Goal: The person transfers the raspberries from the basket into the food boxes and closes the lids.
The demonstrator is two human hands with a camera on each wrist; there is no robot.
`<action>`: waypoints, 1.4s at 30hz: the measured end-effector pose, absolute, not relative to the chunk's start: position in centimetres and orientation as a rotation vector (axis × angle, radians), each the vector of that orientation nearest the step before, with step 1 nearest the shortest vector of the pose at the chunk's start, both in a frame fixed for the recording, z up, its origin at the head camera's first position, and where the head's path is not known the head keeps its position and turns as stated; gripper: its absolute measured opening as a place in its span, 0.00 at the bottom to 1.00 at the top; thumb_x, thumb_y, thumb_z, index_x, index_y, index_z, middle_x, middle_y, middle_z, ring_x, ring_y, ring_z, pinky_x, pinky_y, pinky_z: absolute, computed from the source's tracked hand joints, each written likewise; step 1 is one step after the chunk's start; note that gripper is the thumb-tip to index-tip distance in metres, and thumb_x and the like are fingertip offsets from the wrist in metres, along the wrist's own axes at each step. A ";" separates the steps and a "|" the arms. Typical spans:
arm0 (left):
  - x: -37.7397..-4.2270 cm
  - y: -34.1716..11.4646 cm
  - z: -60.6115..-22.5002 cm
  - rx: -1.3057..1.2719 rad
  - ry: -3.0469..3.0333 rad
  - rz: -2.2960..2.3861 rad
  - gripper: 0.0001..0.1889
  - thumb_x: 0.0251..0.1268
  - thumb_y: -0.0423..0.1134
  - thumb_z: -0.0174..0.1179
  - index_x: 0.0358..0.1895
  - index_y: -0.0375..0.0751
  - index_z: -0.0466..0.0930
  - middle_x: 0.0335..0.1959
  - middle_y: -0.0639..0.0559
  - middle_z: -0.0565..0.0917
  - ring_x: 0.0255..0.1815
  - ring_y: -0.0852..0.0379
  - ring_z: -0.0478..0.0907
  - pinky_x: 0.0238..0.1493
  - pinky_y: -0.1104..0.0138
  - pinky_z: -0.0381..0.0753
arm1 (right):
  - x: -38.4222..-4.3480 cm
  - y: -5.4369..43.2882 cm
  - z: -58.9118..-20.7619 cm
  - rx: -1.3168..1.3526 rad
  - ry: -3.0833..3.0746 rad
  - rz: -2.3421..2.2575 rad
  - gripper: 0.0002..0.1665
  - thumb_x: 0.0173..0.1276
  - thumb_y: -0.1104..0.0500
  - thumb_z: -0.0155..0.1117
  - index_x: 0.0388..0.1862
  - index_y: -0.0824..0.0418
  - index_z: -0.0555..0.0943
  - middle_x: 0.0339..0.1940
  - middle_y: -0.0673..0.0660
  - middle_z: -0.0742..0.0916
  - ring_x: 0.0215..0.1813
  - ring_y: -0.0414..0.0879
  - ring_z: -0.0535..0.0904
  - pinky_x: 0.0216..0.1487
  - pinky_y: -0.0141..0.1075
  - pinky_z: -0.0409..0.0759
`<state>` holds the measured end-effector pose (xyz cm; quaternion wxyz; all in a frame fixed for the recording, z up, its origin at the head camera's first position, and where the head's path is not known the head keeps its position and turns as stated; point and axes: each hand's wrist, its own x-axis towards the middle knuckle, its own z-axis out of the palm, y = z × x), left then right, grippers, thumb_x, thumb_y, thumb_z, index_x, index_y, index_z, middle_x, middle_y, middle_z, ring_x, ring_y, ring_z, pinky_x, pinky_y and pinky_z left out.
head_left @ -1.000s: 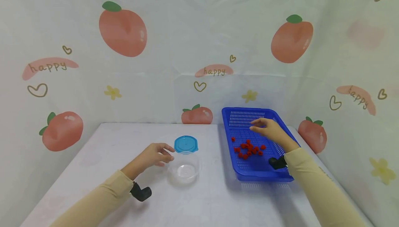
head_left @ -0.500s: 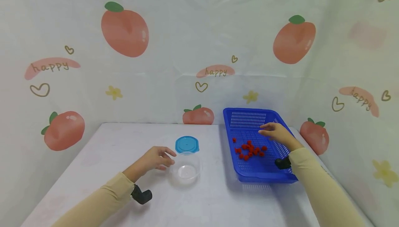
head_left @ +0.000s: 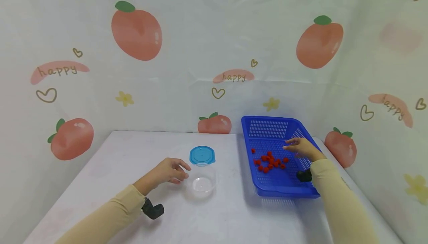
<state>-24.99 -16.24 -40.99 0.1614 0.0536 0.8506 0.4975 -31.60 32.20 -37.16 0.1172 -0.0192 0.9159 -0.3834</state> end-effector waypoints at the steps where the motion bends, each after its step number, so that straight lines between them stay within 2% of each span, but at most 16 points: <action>1: -25.0 -16.2 -41.0 0.152 2.424 1.420 0.14 0.58 0.34 0.68 0.47 0.35 0.82 0.32 0.48 0.81 0.32 0.56 0.80 0.40 0.61 0.86 | -31.6 32.3 -37.3 -0.051 2.663 -1.127 0.34 0.72 0.54 0.58 0.66 0.77 0.65 0.62 0.78 0.73 0.62 0.72 0.71 0.57 0.56 0.77; 10: -25.1 -16.0 -41.3 0.149 2.391 1.431 0.14 0.58 0.35 0.67 0.47 0.34 0.82 0.30 0.48 0.81 0.30 0.56 0.79 0.39 0.62 0.86 | -31.6 32.7 -37.8 0.003 2.511 -1.169 0.34 0.73 0.57 0.56 0.67 0.79 0.61 0.65 0.78 0.70 0.66 0.73 0.66 0.60 0.59 0.74; 19: -25.0 -15.9 -41.2 0.152 2.375 1.437 0.15 0.58 0.34 0.67 0.48 0.34 0.81 0.28 0.49 0.80 0.29 0.56 0.79 0.39 0.63 0.86 | -32.5 33.1 -38.6 0.027 2.475 -1.119 0.38 0.66 0.53 0.66 0.65 0.75 0.67 0.62 0.77 0.73 0.63 0.70 0.71 0.57 0.55 0.78; 26: -25.0 -15.9 -41.1 0.153 2.381 1.430 0.15 0.58 0.34 0.68 0.48 0.33 0.81 0.28 0.49 0.80 0.28 0.56 0.79 0.38 0.64 0.86 | -32.6 32.8 -38.8 0.119 2.510 -1.101 0.28 0.68 0.66 0.61 0.64 0.76 0.68 0.58 0.76 0.76 0.61 0.69 0.72 0.56 0.55 0.79; 31: -25.0 -15.9 -41.0 0.138 2.394 1.417 0.15 0.58 0.35 0.68 0.47 0.34 0.81 0.28 0.49 0.80 0.28 0.56 0.79 0.38 0.64 0.86 | -32.4 32.3 -38.6 0.151 2.525 -1.043 0.26 0.68 0.68 0.60 0.62 0.77 0.69 0.54 0.74 0.79 0.56 0.65 0.75 0.55 0.53 0.80; 35: -25.0 -15.9 -41.1 0.138 2.394 1.419 0.15 0.57 0.34 0.68 0.47 0.34 0.81 0.28 0.49 0.80 0.28 0.56 0.79 0.38 0.64 0.86 | -32.1 31.9 -38.4 0.165 2.537 -1.011 0.23 0.67 0.69 0.60 0.60 0.77 0.72 0.55 0.74 0.78 0.56 0.63 0.76 0.54 0.50 0.81; 42: -25.0 -15.9 -41.0 0.140 2.390 1.430 0.14 0.57 0.33 0.68 0.47 0.33 0.81 0.27 0.49 0.80 0.27 0.57 0.79 0.37 0.64 0.86 | -32.4 32.1 -38.9 0.140 2.598 -0.918 0.17 0.63 0.71 0.62 0.51 0.76 0.78 0.44 0.68 0.83 0.45 0.55 0.80 0.44 0.42 0.85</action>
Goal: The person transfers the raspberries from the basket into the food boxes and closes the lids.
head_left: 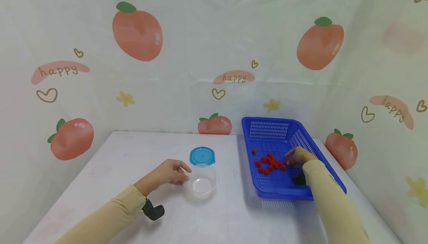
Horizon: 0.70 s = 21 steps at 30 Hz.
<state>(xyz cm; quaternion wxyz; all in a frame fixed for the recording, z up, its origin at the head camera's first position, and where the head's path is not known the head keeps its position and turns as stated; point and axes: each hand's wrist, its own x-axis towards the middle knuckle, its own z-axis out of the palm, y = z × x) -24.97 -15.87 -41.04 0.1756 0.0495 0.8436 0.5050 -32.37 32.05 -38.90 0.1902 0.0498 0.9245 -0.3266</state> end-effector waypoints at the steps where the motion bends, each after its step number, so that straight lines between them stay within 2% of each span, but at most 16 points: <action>1: -25.0 -15.9 -41.0 0.137 2.389 1.432 0.14 0.57 0.33 0.68 0.46 0.33 0.81 0.27 0.49 0.80 0.27 0.57 0.79 0.37 0.64 0.86 | -32.4 32.0 -39.0 0.136 2.607 -0.903 0.16 0.63 0.71 0.62 0.50 0.75 0.79 0.43 0.67 0.84 0.44 0.53 0.80 0.43 0.42 0.85; 10: -24.9 -15.8 -41.0 0.105 2.400 1.425 0.14 0.57 0.32 0.68 0.46 0.33 0.81 0.27 0.48 0.79 0.27 0.57 0.79 0.37 0.64 0.86 | -32.5 31.9 -39.2 0.058 2.656 -0.838 0.11 0.60 0.73 0.63 0.42 0.76 0.80 0.35 0.62 0.84 0.37 0.48 0.79 0.38 0.39 0.84; 21: -25.0 -15.9 -41.1 0.113 2.397 1.425 0.14 0.56 0.33 0.69 0.46 0.33 0.81 0.28 0.48 0.79 0.28 0.56 0.80 0.37 0.64 0.86 | -32.6 31.8 -39.2 0.054 2.671 -0.809 0.06 0.60 0.73 0.65 0.37 0.73 0.81 0.31 0.57 0.84 0.35 0.47 0.78 0.38 0.40 0.84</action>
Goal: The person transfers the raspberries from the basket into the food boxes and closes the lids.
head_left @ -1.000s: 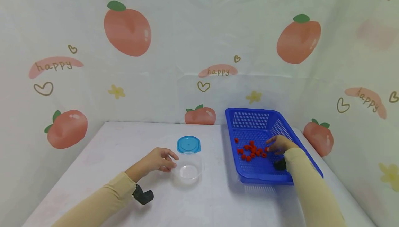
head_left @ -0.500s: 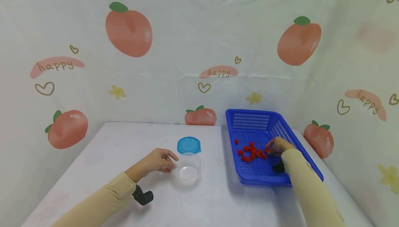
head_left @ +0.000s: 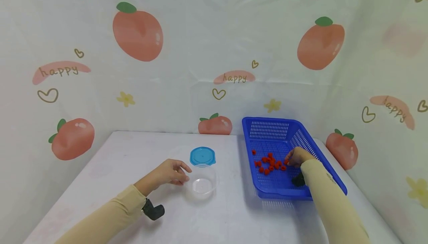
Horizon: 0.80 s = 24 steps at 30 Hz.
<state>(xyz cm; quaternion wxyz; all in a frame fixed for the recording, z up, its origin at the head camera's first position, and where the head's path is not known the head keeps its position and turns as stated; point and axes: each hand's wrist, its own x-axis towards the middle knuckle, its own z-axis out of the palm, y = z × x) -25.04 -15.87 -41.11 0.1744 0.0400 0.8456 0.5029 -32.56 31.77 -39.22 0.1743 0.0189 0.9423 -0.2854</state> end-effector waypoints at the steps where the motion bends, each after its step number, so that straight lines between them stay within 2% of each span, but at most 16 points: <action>1: -25.1 -15.9 -41.1 0.114 2.397 1.425 0.14 0.56 0.33 0.69 0.46 0.33 0.81 0.28 0.48 0.80 0.27 0.56 0.80 0.37 0.64 0.86 | -32.6 31.8 -39.2 0.059 2.669 -0.815 0.06 0.60 0.73 0.65 0.36 0.73 0.81 0.31 0.57 0.84 0.35 0.46 0.78 0.38 0.40 0.84; 16: -24.9 -16.0 -41.2 0.120 2.379 1.434 0.15 0.56 0.32 0.68 0.47 0.33 0.81 0.28 0.47 0.79 0.28 0.56 0.80 0.38 0.63 0.86 | -32.4 32.0 -39.2 0.058 2.668 -0.841 0.03 0.61 0.70 0.66 0.31 0.71 0.81 0.27 0.54 0.83 0.32 0.45 0.76 0.35 0.36 0.82; 20: -24.9 -16.0 -41.2 0.127 2.382 1.429 0.15 0.57 0.32 0.68 0.47 0.33 0.81 0.28 0.47 0.78 0.28 0.56 0.80 0.38 0.63 0.86 | -32.4 32.0 -39.1 0.083 2.652 -0.883 0.04 0.61 0.70 0.65 0.34 0.72 0.82 0.27 0.54 0.83 0.32 0.46 0.75 0.34 0.36 0.81; 24: -25.0 -16.0 -41.1 0.121 2.383 1.430 0.15 0.56 0.32 0.68 0.47 0.33 0.81 0.28 0.47 0.78 0.28 0.57 0.80 0.37 0.63 0.86 | -32.5 31.8 -38.8 0.111 2.641 -0.955 0.05 0.63 0.71 0.64 0.37 0.73 0.82 0.30 0.57 0.84 0.34 0.48 0.77 0.38 0.38 0.83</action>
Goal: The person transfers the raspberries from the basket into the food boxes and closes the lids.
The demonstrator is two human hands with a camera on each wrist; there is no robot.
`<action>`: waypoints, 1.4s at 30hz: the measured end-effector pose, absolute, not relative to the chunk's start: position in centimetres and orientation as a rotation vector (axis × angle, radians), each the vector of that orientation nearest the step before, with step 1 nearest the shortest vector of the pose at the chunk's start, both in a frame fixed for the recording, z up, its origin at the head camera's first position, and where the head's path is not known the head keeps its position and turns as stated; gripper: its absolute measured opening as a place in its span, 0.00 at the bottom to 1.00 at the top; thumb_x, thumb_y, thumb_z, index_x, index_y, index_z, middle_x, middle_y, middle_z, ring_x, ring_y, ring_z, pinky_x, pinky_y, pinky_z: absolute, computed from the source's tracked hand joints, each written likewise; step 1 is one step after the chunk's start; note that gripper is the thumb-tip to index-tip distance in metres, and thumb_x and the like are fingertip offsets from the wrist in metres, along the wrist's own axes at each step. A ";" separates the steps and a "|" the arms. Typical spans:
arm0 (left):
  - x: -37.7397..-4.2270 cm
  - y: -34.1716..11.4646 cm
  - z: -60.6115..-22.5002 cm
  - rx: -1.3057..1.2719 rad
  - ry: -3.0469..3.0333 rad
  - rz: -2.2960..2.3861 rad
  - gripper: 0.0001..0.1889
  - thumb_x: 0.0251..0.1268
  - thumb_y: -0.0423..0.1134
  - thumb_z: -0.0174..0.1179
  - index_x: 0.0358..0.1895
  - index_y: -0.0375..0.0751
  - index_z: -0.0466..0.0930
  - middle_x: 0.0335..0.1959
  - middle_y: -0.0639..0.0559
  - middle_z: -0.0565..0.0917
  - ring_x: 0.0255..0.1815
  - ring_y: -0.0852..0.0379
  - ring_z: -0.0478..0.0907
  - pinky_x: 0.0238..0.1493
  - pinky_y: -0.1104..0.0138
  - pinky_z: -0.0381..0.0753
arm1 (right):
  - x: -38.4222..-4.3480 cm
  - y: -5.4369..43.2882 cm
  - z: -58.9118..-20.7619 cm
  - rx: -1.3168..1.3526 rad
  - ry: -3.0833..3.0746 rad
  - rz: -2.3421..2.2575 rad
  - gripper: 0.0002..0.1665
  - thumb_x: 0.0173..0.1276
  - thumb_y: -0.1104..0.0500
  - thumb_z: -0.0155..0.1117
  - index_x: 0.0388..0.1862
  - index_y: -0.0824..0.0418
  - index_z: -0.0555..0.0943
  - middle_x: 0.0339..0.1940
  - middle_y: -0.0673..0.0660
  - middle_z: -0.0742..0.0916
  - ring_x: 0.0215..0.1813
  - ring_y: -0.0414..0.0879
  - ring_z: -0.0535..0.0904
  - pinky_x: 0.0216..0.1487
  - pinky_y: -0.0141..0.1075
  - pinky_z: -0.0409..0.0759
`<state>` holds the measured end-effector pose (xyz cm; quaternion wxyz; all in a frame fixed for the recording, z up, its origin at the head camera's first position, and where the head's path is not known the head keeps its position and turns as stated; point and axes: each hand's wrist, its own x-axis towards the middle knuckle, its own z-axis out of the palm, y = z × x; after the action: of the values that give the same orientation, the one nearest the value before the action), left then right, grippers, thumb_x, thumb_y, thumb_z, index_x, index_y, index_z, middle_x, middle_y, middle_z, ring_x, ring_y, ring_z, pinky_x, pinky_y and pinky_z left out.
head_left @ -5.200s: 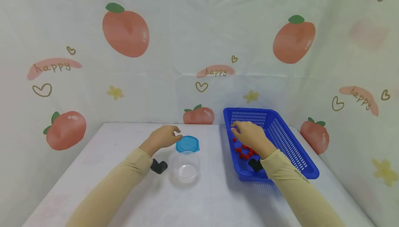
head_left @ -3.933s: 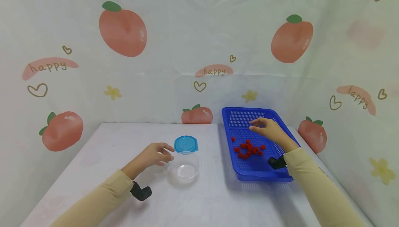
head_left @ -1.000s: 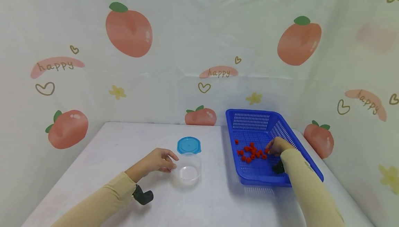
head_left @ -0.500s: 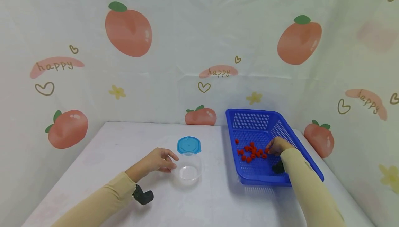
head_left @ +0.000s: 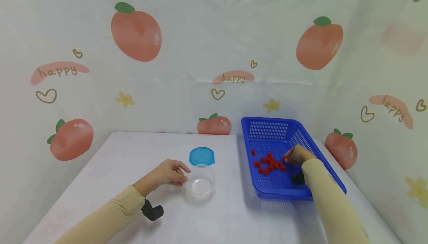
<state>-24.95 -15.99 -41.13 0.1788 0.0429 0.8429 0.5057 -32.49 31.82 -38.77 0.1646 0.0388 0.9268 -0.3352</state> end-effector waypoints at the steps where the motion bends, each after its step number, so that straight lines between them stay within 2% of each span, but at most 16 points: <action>1: -25.0 -16.0 -41.1 0.118 2.383 1.431 0.15 0.56 0.32 0.68 0.47 0.33 0.81 0.28 0.47 0.78 0.28 0.57 0.80 0.37 0.63 0.86 | -32.5 31.8 -38.6 0.106 2.636 -0.986 0.06 0.63 0.71 0.64 0.38 0.74 0.81 0.31 0.59 0.85 0.35 0.48 0.78 0.41 0.39 0.83; 5: -25.0 -15.9 -41.0 0.114 2.384 1.432 0.15 0.56 0.31 0.68 0.47 0.33 0.81 0.29 0.47 0.78 0.28 0.56 0.80 0.37 0.63 0.86 | -32.4 31.8 -38.2 0.082 2.624 -1.082 0.08 0.64 0.71 0.62 0.42 0.75 0.79 0.35 0.62 0.86 0.40 0.53 0.81 0.49 0.45 0.84; 11: -25.1 -16.0 -41.1 0.114 2.392 1.424 0.15 0.55 0.32 0.69 0.46 0.34 0.82 0.28 0.47 0.78 0.27 0.57 0.81 0.37 0.64 0.86 | -32.1 32.1 -37.9 -0.001 2.604 -1.250 0.15 0.68 0.67 0.61 0.49 0.77 0.76 0.43 0.65 0.85 0.47 0.55 0.81 0.54 0.47 0.82; 13: -25.1 -16.1 -41.2 0.119 2.392 1.421 0.15 0.55 0.33 0.69 0.46 0.34 0.82 0.28 0.47 0.78 0.27 0.57 0.81 0.36 0.64 0.86 | -32.2 32.2 -37.8 -0.047 2.590 -1.321 0.19 0.69 0.64 0.61 0.53 0.77 0.74 0.46 0.63 0.85 0.48 0.52 0.82 0.55 0.46 0.81; 17: -25.2 -16.3 -41.2 0.129 2.394 1.418 0.15 0.55 0.33 0.69 0.46 0.34 0.81 0.29 0.47 0.78 0.28 0.56 0.81 0.36 0.64 0.86 | -32.2 31.7 -36.9 -0.112 2.565 -1.450 0.27 0.70 0.60 0.60 0.61 0.76 0.69 0.53 0.64 0.82 0.46 0.38 0.81 0.56 0.37 0.81; 20: -25.2 -16.4 -41.2 0.113 2.404 1.412 0.15 0.56 0.33 0.69 0.46 0.34 0.81 0.29 0.47 0.78 0.28 0.56 0.81 0.36 0.64 0.86 | -31.8 31.0 -35.9 -0.174 2.535 -1.550 0.29 0.71 0.59 0.59 0.63 0.76 0.66 0.56 0.65 0.79 0.46 0.32 0.79 0.56 0.32 0.80; 25: -25.0 -16.4 -41.2 0.085 2.406 1.412 0.15 0.55 0.33 0.69 0.46 0.35 0.82 0.28 0.47 0.78 0.27 0.56 0.81 0.36 0.64 0.86 | -31.2 29.8 -34.3 -0.256 2.448 -1.757 0.27 0.71 0.59 0.60 0.61 0.73 0.66 0.50 0.52 0.79 0.48 0.32 0.78 0.53 0.25 0.79; 28: -25.0 -16.4 -41.3 0.082 2.398 1.423 0.15 0.55 0.33 0.69 0.46 0.34 0.82 0.28 0.47 0.78 0.27 0.56 0.81 0.36 0.64 0.86 | -30.6 28.7 -33.2 -0.305 2.394 -1.857 0.22 0.71 0.58 0.60 0.58 0.67 0.70 0.48 0.47 0.79 0.51 0.33 0.77 0.54 0.24 0.78; 34: -25.0 -16.3 -41.3 0.081 2.391 1.439 0.14 0.55 0.32 0.69 0.46 0.33 0.81 0.27 0.47 0.78 0.27 0.56 0.81 0.36 0.64 0.86 | -29.0 25.2 -31.8 -0.411 2.283 -1.999 0.12 0.71 0.61 0.60 0.51 0.57 0.76 0.45 0.46 0.80 0.52 0.37 0.77 0.56 0.26 0.78; 38: -24.9 -16.1 -41.3 0.070 2.403 1.427 0.14 0.55 0.32 0.69 0.46 0.34 0.82 0.28 0.47 0.79 0.27 0.56 0.81 0.35 0.64 0.86 | -27.8 22.8 -31.3 -0.431 2.236 -2.040 0.12 0.70 0.59 0.61 0.52 0.54 0.77 0.44 0.46 0.81 0.52 0.39 0.78 0.56 0.27 0.78; 42: -25.0 -15.8 -41.3 0.075 2.411 1.415 0.14 0.56 0.33 0.69 0.46 0.35 0.82 0.28 0.47 0.79 0.27 0.56 0.81 0.36 0.64 0.86 | -26.5 20.6 -31.1 -0.468 2.132 -2.127 0.13 0.71 0.61 0.60 0.53 0.56 0.77 0.45 0.48 0.81 0.52 0.40 0.80 0.56 0.28 0.78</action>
<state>-24.98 -15.83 -41.32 0.1716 0.0264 0.8494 0.4983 -26.49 20.64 -31.08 0.0471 -0.1533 0.6989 -0.6970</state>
